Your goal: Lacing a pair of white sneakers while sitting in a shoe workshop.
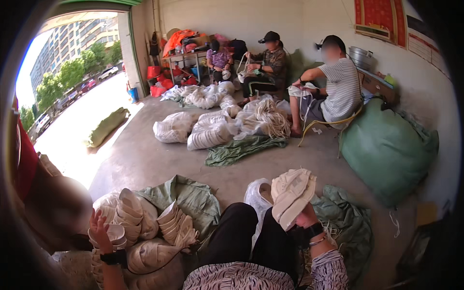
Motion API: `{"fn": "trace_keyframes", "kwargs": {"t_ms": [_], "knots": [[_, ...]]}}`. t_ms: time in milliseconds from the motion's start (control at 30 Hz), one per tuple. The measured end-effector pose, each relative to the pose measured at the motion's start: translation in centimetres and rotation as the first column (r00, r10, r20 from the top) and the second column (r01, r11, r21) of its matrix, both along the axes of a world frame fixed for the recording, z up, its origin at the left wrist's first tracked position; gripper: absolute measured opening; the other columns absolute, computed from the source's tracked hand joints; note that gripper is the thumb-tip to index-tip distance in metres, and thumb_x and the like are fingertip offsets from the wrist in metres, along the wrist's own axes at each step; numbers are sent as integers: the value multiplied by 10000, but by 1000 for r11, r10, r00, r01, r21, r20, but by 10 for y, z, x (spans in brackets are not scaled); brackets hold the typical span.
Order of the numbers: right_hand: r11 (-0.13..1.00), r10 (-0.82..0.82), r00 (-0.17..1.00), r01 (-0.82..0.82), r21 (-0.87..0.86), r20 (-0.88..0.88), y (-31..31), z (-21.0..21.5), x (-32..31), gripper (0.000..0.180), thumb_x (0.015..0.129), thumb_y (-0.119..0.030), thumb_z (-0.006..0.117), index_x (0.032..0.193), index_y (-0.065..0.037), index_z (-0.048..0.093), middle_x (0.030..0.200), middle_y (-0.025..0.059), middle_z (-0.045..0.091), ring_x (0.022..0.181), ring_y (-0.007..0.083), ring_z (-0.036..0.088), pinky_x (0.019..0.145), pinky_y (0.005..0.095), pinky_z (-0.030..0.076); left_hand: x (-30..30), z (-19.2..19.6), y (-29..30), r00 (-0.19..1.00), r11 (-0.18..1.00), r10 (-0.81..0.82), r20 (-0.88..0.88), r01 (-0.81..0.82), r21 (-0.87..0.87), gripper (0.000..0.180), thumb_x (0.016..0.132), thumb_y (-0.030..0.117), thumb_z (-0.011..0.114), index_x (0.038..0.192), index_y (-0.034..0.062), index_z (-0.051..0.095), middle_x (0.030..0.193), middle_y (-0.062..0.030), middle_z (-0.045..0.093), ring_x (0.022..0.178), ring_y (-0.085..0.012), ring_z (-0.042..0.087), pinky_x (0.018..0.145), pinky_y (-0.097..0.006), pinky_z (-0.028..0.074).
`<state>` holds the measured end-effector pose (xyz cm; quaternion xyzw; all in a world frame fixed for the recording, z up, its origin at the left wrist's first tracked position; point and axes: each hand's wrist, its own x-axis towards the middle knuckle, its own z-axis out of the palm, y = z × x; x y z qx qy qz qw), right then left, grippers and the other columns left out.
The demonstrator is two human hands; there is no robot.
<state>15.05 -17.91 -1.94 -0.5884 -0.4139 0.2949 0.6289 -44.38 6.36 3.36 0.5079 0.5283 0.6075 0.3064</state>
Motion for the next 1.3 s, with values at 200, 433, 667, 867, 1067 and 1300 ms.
{"fn": "trace_keyframes", "kwargs": {"t_ms": [200, 433, 667, 867, 1067, 1300], "knots": [[1000, -7, 993, 9, 21, -115, -19, 11, -2, 445, 848, -144, 609, 1245, -17, 456, 1166, 112, 578, 1043, 268, 577, 907, 384, 458, 194, -58, -40, 496, 474, -864, 80, 858, -200, 634, 884, 188, 584, 1406, 58, 248, 1232, -169, 508, 961, -189, 585, 782, -299, 487], [958, 149, 879, -16, -285, 454, -27, 25, -6, 517, 845, -176, 604, 1305, -56, 400, 1221, 108, 516, 1121, 248, 508, 941, 359, 422, 271, -41, -107, -102, 125, -613, -783, 967, -223, 667, 836, 191, 649, 1381, 44, 296, 1285, -148, 493, 1050, -238, 569, 880, -337, 462], [927, 279, 947, -222, -301, 160, -16, -8, -7, 653, 892, -159, 557, 1426, -65, 194, 1434, 95, 296, 1312, 238, 312, 1082, 354, 249, 304, 14, -28, 167, 281, -898, -408, 930, -238, 679, 826, 79, 613, 1406, 62, 261, 790, -74, 657, 753, -131, 636, 707, -277, 493], [961, 216, 976, -216, -170, -19, -8, -15, -19, 671, 835, -166, 630, 1383, -29, 267, 1400, 148, 341, 1307, 264, 319, 1074, 365, 269, 367, 151, -25, 121, 120, -958, -259, 993, 19, 799, 818, 23, 604, 1450, 83, 119, 712, -44, 586, 660, -96, 577, 657, -246, 484], [961, 208, 943, -247, -125, -259, -52, -40, 0, 417, 948, -202, 448, 1326, -52, 354, 1274, 111, 469, 1122, 245, 509, 926, 389, 456, 338, 72, 14, 434, 439, -898, -73, 893, -99, 765, 846, 75, 578, 1433, 21, 89, 675, -34, 547, 634, -121, 611, 621, -252, 496], [679, 698, 699, -715, -166, -159, -73, -32, -13, 471, 909, -190, 511, 1330, -51, 356, 1306, 128, 447, 1154, 270, 488, 953, 384, 423, 137, 38, 59, 938, 970, -218, 270, 238, -43, 823, 837, 95, 579, 1403, -50, 0, 679, -84, 616, 592, -146, 624, 522, -238, 505]]}}
